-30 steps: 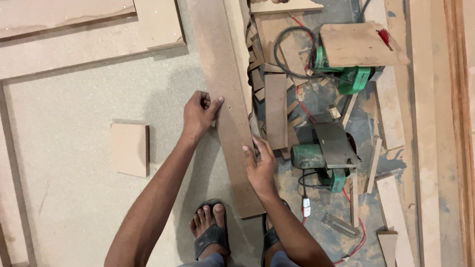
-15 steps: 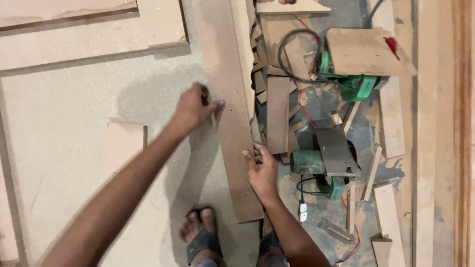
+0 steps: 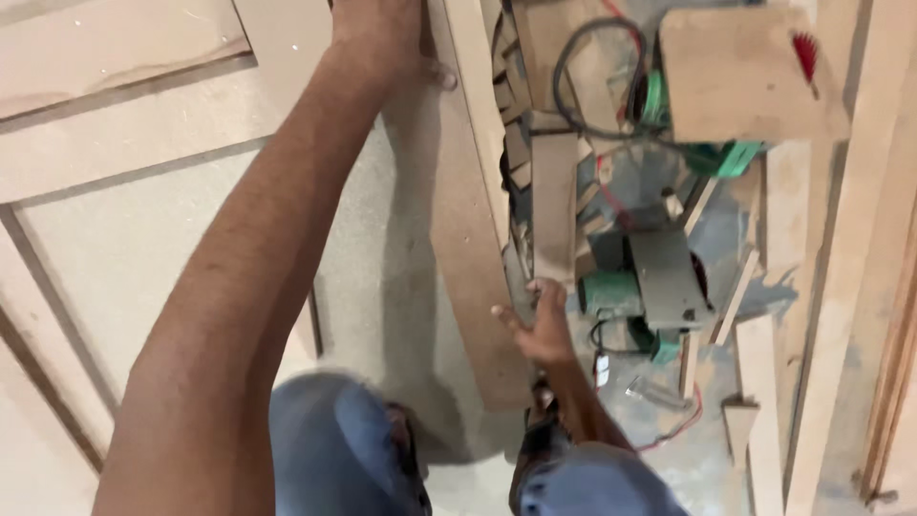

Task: The person aligns wooden pieces on a workshop floor, measures them with a square, and hammers nails into the joints. The person then uses a circular saw to cut along the edge of a shaped wooden board.

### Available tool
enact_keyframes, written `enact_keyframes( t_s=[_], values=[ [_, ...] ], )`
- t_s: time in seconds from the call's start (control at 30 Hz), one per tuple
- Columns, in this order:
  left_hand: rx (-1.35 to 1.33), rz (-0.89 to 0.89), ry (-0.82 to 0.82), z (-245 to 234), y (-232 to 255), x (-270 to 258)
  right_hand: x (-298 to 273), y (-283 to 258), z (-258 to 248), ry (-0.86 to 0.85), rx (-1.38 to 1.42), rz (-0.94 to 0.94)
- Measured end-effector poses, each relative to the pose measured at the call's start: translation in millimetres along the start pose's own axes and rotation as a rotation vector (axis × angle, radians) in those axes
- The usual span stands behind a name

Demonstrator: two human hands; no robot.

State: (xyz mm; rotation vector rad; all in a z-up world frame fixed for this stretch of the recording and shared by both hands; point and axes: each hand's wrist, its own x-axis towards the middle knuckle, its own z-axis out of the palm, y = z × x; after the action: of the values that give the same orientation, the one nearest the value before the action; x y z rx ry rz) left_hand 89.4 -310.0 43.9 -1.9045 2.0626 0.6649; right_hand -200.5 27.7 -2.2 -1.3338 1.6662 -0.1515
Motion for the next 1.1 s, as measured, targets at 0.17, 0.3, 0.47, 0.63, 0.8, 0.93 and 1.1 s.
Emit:
enact_keyframes(
  t_s=[0.17,0.3,0.47,0.63,0.8,0.93,1.1],
  values=[
    [-0.128,0.034,-0.004,2.7,0.3,-6.7,-4.9,4.2,-9.9,-0.052,-0.019,0.092],
    [-0.290,-0.016,-0.058,3.3,-4.3,-4.9,-6.2,0.3,-9.8,0.006,0.047,0.105],
    [-0.181,-0.011,-0.052,5.6,-1.0,10.6,3.7,8.4,-8.2,-0.047,-0.017,0.305],
    [-0.246,-0.088,-0.116,-6.4,4.5,5.3,-2.4,5.7,-4.3,0.066,-0.020,0.130],
    [-0.284,-0.041,-0.036,-22.3,-0.7,5.6,9.8,8.5,-27.3,-0.002,-0.068,-0.129],
    [-0.328,-0.058,-0.088,-16.6,-1.9,-2.4,54.2,43.1,-24.5,-0.002,0.037,0.307],
    [-0.373,-0.069,-0.010,0.9,-8.7,-9.7,96.0,50.6,61.5,0.146,0.369,-0.012]
  ],
)
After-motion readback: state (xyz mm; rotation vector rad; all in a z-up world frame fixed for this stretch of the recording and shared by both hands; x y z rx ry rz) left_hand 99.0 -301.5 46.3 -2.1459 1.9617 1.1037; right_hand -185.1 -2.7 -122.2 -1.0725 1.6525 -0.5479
